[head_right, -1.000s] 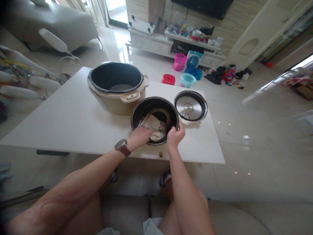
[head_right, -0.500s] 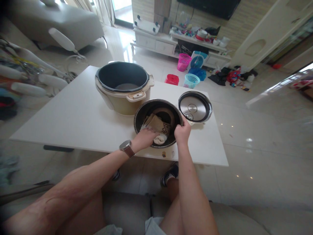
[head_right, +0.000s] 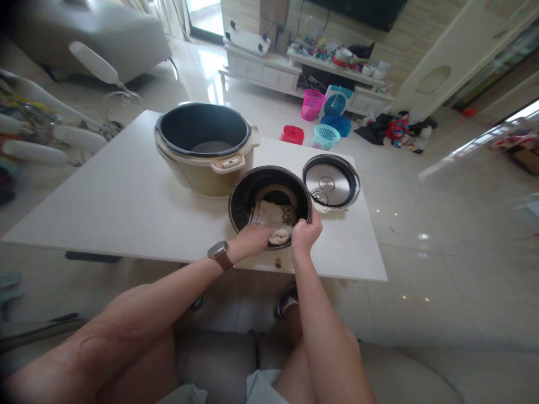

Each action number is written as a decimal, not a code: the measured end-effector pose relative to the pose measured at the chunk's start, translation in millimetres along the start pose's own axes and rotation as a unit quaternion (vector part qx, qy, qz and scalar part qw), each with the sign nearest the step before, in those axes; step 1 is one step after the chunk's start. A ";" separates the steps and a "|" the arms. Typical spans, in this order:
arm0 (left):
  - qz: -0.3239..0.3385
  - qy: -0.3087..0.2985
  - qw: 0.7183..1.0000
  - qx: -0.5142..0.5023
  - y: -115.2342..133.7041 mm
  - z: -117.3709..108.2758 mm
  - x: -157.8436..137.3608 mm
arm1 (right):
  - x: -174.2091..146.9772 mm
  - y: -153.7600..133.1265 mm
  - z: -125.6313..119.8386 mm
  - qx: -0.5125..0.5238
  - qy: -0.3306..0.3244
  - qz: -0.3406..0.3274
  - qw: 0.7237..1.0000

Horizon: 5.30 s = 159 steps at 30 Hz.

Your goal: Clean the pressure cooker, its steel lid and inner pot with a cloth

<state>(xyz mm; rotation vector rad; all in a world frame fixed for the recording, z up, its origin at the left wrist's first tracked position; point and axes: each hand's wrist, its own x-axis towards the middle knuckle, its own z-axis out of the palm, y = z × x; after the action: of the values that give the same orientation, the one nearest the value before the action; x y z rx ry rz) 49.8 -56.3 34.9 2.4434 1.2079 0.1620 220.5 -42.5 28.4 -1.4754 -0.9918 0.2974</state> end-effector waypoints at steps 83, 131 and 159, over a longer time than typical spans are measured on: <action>0.014 0.084 0.993 0.076 -22.7 -1.1 1.8 | -7.2 -17.0 1.9 -0.073 0.061 -0.120 0.988; 0.020 0.087 0.990 0.106 -27.0 -5.7 1.5 | 19.4 -8.9 -4.4 -0.024 0.018 -0.015 0.999; 0.010 0.045 0.999 -0.029 -1.2 5.6 4.7 | 14.2 2.1 -5.7 -0.017 0.005 -0.016 1.000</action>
<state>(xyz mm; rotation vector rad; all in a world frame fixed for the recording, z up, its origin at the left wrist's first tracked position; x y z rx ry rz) 53.4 -53.7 29.0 2.4219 1.1999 0.3107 233.7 -36.0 32.9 -1.4892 -1.0165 0.2504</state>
